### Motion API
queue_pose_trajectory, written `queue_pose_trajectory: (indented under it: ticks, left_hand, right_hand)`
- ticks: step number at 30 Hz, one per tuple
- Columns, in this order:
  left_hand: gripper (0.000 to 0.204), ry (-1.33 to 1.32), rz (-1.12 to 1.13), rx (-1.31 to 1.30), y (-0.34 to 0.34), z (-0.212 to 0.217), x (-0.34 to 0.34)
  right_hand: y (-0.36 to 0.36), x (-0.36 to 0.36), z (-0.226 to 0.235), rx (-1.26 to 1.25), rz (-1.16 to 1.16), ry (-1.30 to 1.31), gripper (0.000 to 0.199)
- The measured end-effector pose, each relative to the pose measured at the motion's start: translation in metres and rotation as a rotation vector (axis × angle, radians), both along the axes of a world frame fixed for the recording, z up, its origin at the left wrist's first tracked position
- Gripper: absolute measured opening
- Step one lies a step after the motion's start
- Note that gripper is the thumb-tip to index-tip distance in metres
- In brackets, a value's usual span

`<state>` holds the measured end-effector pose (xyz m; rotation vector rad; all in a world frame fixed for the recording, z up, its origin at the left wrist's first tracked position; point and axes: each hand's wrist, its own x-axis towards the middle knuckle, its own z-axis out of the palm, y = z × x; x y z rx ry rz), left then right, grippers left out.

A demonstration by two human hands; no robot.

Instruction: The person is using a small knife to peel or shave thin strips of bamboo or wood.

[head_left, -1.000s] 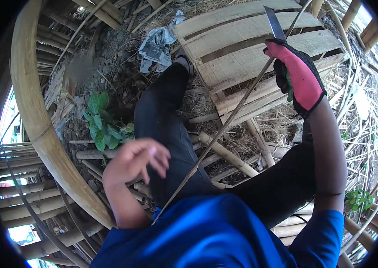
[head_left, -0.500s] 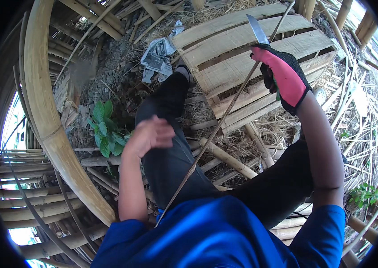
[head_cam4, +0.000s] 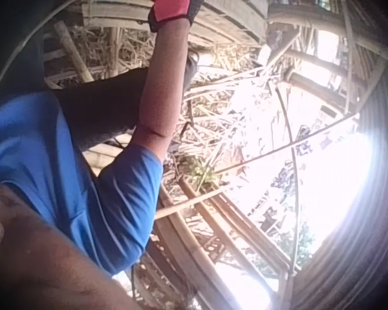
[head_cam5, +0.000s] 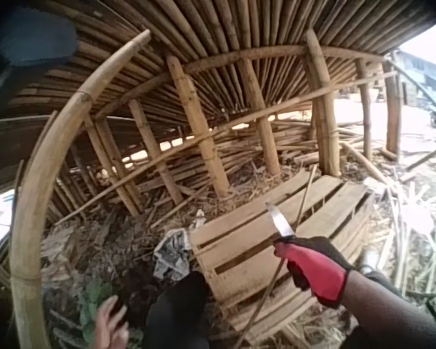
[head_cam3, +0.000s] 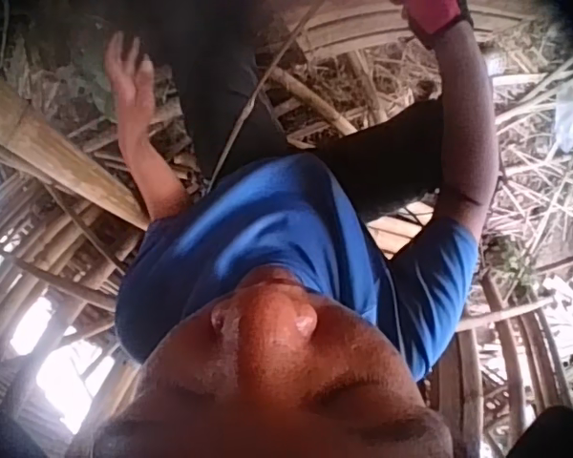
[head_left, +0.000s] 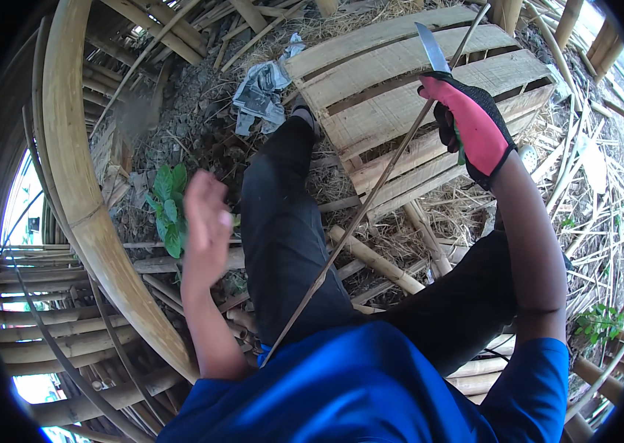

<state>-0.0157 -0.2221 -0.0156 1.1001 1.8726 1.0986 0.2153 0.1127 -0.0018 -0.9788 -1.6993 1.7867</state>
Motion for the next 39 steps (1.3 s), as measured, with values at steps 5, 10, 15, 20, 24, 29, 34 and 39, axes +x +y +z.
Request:
queue_pose_trajectory:
  ticks: [5,10,15,20,24,29,34,39]
  left_hand:
    - [0.048,-0.795,-0.419,-0.616,0.005,0.004,-0.050]
    - [0.064,-0.591,0.041,-0.056,0.050,-0.034,-0.016]
    - [0.045,-0.258,0.177,0.472,0.044,0.032,-0.045]
    - [0.058,-0.363,-0.435,-1.002,-0.008,-0.001,-0.002]
    - [0.047,-0.316,-0.137,-0.427,-0.026,-0.035,-0.021]
    - [0.038,0.146,0.091,0.363,0.029,0.025,-0.027]
    - [0.051,-0.379,-0.378,-0.429,0.061,-0.004,-0.028]
    - [0.049,0.012,0.403,0.351,0.099,0.006,-0.047]
  right_hand:
    - [0.002,0.005,0.000,0.017,0.006,-0.004,0.043]
    - [-0.004,0.006,0.002,0.009,0.013,-0.010,0.041]
    - [-0.007,0.004,0.008,0.020,-0.019,-0.050,0.038]
    - [-0.009,-0.001,0.010,0.033,-0.029,-0.058,0.042]
    - [0.000,0.005,0.001,0.012,0.057,-0.029,0.051]
    - [-0.005,0.007,-0.003,0.028,0.030,-0.049,0.045]
    - [-0.010,0.007,0.003,0.048,0.016,-0.051,0.037]
    - [-0.008,0.007,0.000,0.062,0.030,-0.085,0.043]
